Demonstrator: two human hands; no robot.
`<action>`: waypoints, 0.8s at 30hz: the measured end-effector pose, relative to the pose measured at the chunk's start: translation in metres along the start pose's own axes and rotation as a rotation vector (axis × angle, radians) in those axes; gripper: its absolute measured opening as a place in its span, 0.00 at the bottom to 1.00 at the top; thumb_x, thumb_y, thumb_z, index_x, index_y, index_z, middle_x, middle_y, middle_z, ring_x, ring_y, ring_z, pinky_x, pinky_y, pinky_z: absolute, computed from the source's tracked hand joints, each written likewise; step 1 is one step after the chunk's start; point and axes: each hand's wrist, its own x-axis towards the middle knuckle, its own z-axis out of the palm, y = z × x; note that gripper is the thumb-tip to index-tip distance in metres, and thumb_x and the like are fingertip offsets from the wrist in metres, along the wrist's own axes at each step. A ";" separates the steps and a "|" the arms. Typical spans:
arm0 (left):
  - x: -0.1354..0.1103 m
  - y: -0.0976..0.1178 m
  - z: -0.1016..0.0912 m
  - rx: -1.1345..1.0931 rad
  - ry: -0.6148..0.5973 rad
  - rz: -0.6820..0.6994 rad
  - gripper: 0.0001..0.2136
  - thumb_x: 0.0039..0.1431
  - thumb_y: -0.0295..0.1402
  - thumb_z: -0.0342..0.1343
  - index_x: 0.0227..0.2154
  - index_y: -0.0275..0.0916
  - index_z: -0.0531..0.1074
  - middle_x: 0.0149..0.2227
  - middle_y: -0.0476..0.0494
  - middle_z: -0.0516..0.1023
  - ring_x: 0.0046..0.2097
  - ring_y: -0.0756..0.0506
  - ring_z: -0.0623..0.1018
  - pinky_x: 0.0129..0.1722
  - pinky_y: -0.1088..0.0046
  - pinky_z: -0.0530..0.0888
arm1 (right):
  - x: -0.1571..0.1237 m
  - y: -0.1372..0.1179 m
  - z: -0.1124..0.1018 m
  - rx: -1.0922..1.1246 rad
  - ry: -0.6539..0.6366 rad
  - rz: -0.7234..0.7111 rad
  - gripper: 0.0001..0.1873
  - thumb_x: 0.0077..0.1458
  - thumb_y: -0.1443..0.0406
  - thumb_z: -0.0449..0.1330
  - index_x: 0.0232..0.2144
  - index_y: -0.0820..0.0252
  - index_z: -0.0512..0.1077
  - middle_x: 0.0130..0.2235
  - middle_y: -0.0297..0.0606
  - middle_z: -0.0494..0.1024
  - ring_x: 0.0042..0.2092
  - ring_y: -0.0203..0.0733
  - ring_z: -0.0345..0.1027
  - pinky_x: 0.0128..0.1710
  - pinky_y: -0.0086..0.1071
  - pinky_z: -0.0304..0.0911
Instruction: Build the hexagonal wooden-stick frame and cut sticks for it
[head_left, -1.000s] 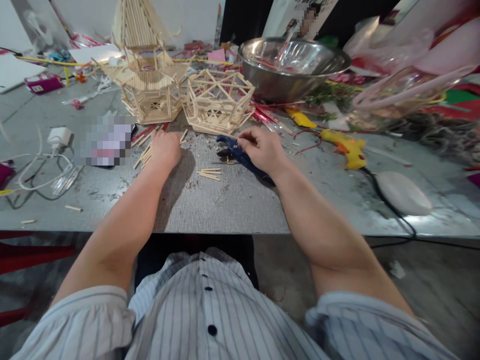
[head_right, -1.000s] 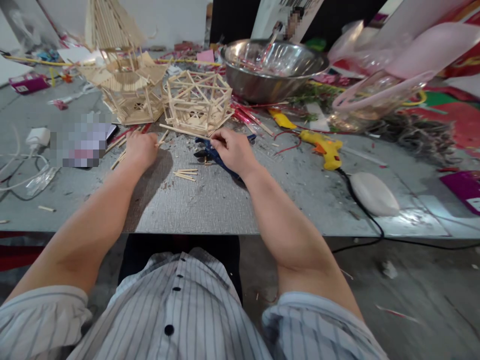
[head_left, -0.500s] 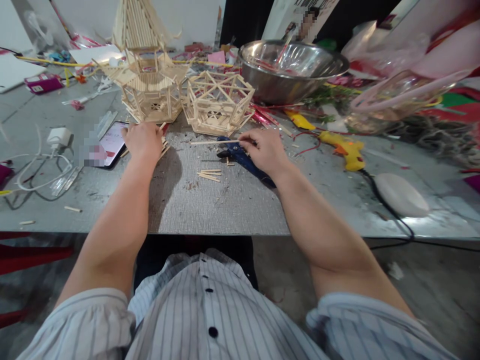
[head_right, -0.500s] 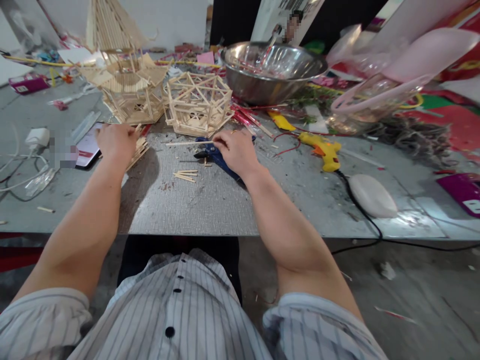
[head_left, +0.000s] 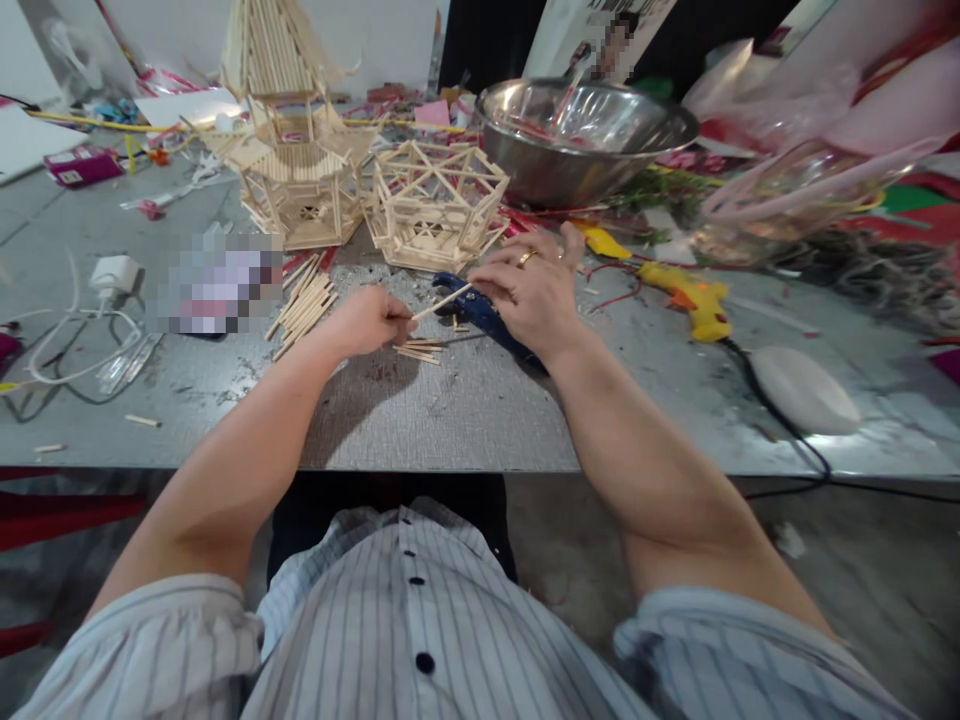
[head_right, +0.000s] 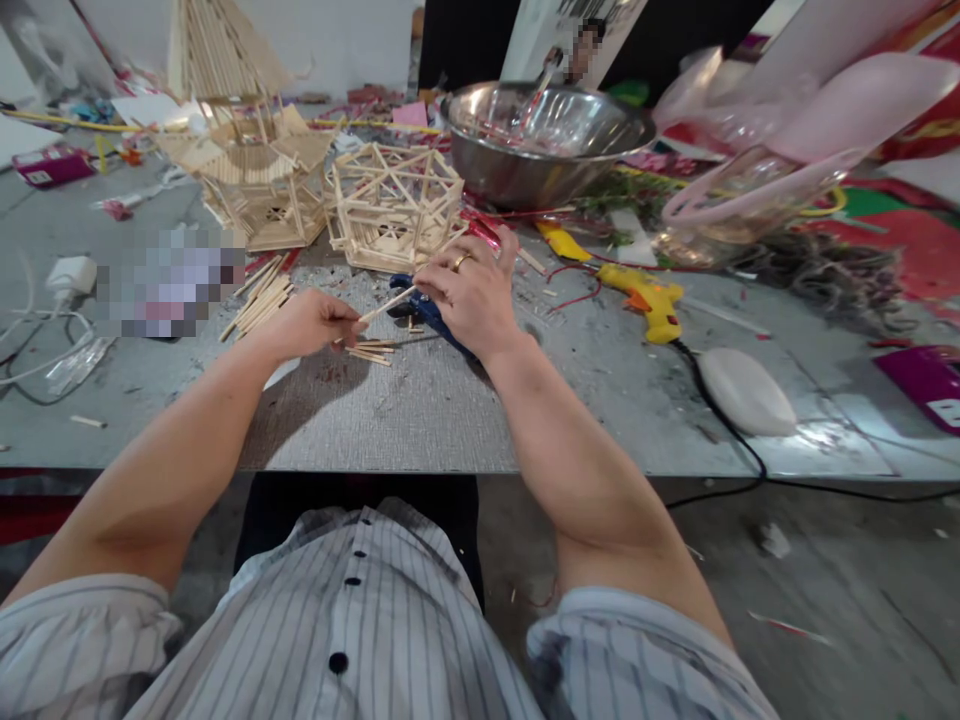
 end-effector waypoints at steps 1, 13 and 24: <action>0.000 0.000 0.000 -0.032 -0.032 0.002 0.11 0.56 0.32 0.55 0.19 0.37 0.73 0.17 0.51 0.71 0.21 0.52 0.71 0.27 0.76 0.65 | 0.000 -0.002 -0.002 -0.015 0.032 -0.001 0.13 0.61 0.53 0.55 0.34 0.48 0.76 0.45 0.38 0.79 0.58 0.54 0.62 0.61 0.63 0.41; 0.002 0.010 0.019 -0.705 -0.035 0.005 0.07 0.57 0.31 0.61 0.26 0.33 0.74 0.25 0.47 0.78 0.25 0.54 0.75 0.29 0.78 0.72 | -0.002 -0.022 0.016 0.706 -0.145 0.250 0.25 0.50 0.43 0.59 0.37 0.56 0.73 0.33 0.36 0.77 0.33 0.36 0.68 0.35 0.36 0.66; -0.005 0.020 0.020 -0.737 -0.189 -0.002 0.04 0.59 0.28 0.58 0.31 0.34 0.77 0.26 0.47 0.79 0.30 0.51 0.80 0.36 0.75 0.77 | -0.003 -0.032 0.013 0.989 -0.228 0.366 0.17 0.44 0.51 0.68 0.30 0.57 0.73 0.25 0.29 0.72 0.23 0.28 0.59 0.23 0.28 0.59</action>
